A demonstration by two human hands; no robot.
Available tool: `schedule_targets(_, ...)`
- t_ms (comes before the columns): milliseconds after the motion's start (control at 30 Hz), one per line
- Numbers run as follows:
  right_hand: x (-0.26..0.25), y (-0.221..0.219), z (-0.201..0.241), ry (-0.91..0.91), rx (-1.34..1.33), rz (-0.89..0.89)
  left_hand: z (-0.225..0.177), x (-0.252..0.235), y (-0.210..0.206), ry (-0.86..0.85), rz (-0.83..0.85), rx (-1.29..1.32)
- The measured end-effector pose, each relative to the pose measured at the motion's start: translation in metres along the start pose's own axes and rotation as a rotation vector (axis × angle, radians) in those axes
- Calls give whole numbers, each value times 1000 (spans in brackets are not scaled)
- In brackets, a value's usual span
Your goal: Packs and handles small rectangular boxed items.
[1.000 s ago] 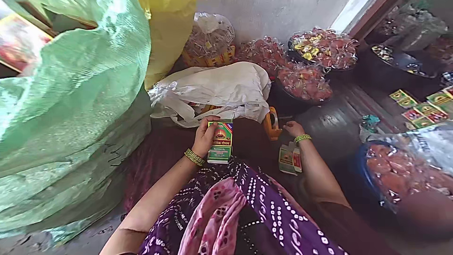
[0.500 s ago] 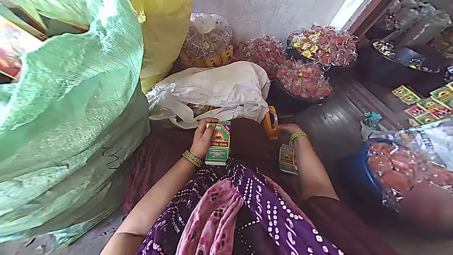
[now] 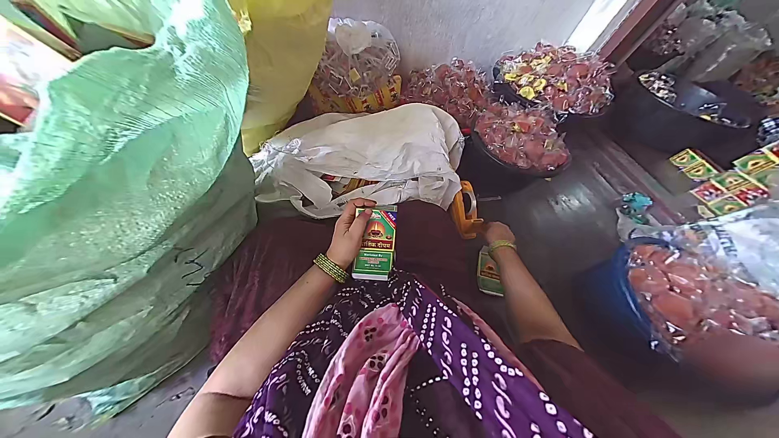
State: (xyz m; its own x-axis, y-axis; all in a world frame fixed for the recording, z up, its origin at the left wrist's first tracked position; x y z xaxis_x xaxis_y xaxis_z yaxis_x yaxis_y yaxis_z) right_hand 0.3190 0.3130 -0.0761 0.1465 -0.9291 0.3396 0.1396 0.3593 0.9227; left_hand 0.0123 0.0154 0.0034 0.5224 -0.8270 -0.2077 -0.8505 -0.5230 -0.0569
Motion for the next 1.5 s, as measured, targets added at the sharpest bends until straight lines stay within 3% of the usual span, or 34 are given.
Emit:
schedule_targets(67, 3, 1, 2, 28, -32, 19, -1, -2, -1, -16, 10, 9)
schedule_targets(167, 13, 11, 24, 314, -475, 16, -2, -3, -4, -40, 3, 26)
schedule_targets(300, 96, 35, 100, 640, -1078, 150, 2, -4, -6, -91, -21, -33)
schedule_targets(433, 173, 45, 170, 807, -1282, 395, 4, -5, -6, -156, -32, -116)
schedule_targets(500, 189, 39, 193, 845, -1286, 483, 5, -5, -4, -203, -27, -181)
schedule_targets(600, 191, 27, 214, 830, -1283, 477, 4, -4, -1, -245, -11, -200)
schedule_targets(767, 186, 19, 222, 687, -1297, 381, -7, 0, -6, -164, -39, -68)
schedule_targets(900, 181, 25, 219, 533, -1337, 341, -19, 7, -11, -196, 75, -155)
schedule_targets(967, 181, 34, 212, 509, -1332, 257, -36, 17, -16, -284, 125, -186)
schedule_targets(1033, 182, 44, 199, 599, -1324, 185, -67, 29, -15, -520, 121, -251)
schedule_targets(1100, 181, 52, 181, 704, -1308, 111, -115, 44, -10, -877, 45, -378)
schedule_targets(1167, 176, 58, 160, 751, -1315, 63, -170, 70, 2, -1211, -132, -610)
schedule_targets(1267, 168, 64, 127, 771, -1297, -12, -234, 123, 31, -1448, -450, -867)
schedule_targets(1367, 154, 70, 97, 734, -1312, -65, -273, 118, 80, -1366, -1004, -1214)
schedule_targets(1400, 150, 72, 87, 715, -1305, -86, -291, 103, 93, -1285, -1084, -1312)
schedule_targets(1467, 142, 77, 68, 667, -1296, -126, -319, 85, 103, -1055, -1049, -1400)
schedule_targets(1500, 138, 79, 59, 639, -1284, -146, -322, 84, 102, -1027, -991, -1381)
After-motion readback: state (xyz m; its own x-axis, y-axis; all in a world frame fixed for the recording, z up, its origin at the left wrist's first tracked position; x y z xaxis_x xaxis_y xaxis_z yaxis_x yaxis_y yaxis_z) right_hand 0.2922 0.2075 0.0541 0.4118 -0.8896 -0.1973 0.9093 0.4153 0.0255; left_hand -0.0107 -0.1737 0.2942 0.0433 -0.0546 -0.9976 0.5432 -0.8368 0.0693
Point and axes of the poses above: each hand's wrist, its own x-axis away from the middle knuckle, its own y-axis out of the back of the hand, z = x × y, the point moved 2 cm from there along -x, towards the middle knuckle, and after that the axes turned 1 degree about -x, right-handed, at the moved point
